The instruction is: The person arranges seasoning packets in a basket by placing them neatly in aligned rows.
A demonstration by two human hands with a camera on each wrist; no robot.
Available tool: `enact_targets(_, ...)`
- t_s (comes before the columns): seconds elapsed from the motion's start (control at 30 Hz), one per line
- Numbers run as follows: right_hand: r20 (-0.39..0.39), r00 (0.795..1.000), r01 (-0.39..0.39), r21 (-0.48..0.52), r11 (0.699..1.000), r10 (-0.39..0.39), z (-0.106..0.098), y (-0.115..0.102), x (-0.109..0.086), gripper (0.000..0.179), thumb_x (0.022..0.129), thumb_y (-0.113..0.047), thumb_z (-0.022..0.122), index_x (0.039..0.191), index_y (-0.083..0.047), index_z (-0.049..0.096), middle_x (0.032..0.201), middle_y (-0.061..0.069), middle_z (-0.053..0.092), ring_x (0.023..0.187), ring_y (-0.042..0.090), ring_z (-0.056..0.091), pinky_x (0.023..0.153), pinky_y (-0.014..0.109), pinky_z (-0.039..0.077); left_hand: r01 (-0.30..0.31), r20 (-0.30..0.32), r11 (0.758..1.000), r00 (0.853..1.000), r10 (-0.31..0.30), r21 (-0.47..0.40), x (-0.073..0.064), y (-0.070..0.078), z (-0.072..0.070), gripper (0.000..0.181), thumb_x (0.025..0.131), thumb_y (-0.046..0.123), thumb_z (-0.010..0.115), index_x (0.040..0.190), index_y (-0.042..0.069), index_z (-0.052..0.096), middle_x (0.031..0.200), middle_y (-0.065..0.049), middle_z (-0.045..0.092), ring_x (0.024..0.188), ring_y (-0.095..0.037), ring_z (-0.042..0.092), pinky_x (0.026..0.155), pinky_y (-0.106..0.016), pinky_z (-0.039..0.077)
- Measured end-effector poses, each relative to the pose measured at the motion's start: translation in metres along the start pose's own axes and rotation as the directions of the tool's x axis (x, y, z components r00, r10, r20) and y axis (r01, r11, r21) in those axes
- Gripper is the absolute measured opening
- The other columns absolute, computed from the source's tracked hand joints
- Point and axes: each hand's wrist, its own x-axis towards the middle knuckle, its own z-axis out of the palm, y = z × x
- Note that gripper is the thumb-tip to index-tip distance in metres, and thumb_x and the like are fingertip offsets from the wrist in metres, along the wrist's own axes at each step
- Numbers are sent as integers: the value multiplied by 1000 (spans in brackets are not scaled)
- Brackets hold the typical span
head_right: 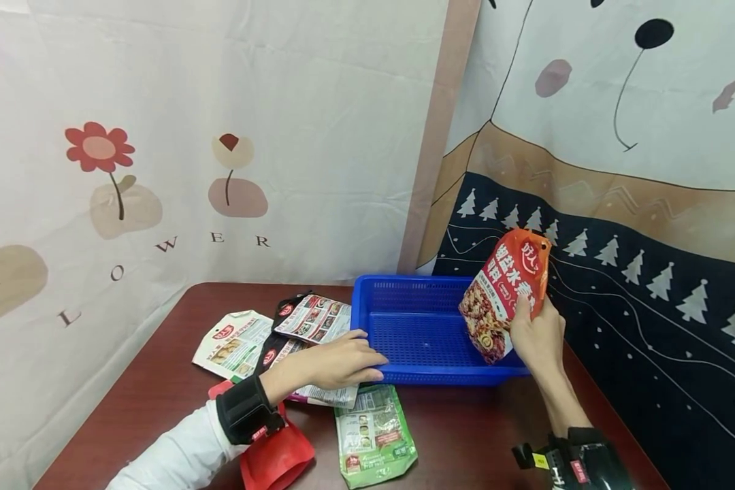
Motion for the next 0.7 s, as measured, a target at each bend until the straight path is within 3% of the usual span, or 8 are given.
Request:
enact_targets(0.1, 8, 999, 35, -26, 999, -35, 2, 3, 2, 51, 117, -31, 47, 143, 8, 67, 128, 40, 75, 115, 51, 73, 76, 28, 49, 1, -3, 1000, 1000, -1, 2, 0, 0, -1, 43, 122, 38, 50, 156, 18, 68, 147, 3, 78, 134, -14, 73, 136, -49, 39)
enact_targets(0.27, 35, 997, 73, -63, 995, -71, 3, 9, 2, 48, 117, -28, 44, 143, 8, 64, 130, 42, 73, 121, 61, 70, 94, 66, 54, -5, 2, 1000, 1000, 5, 15, 0, 1, -1, 43, 122, 38, 50, 156, 18, 67, 149, 3, 78, 134, -13, 73, 135, -47, 40)
enact_targets(0.37, 52, 995, 91, -80, 993, -87, 4, 12, 2, 47, 117, -27, 43, 143, 8, 63, 130, 43, 72, 121, 63, 70, 97, 73, 53, -3, 13, 1000, 1000, 2, 17, 1, 1, -2, 44, 122, 38, 49, 157, 18, 67, 149, 4, 77, 136, -12, 72, 134, -46, 41)
enact_targets(0.7, 122, 985, 139, -108, 984, -125, 12, 27, 5, 45, 118, -24, 42, 144, 8, 61, 126, 44, 72, 115, 64, 70, 89, 72, 54, 4, 4, 1000, 1000, -4, 25, 0, 2, -3, 45, 122, 40, 48, 157, 18, 67, 149, 3, 78, 137, -13, 72, 134, -45, 42)
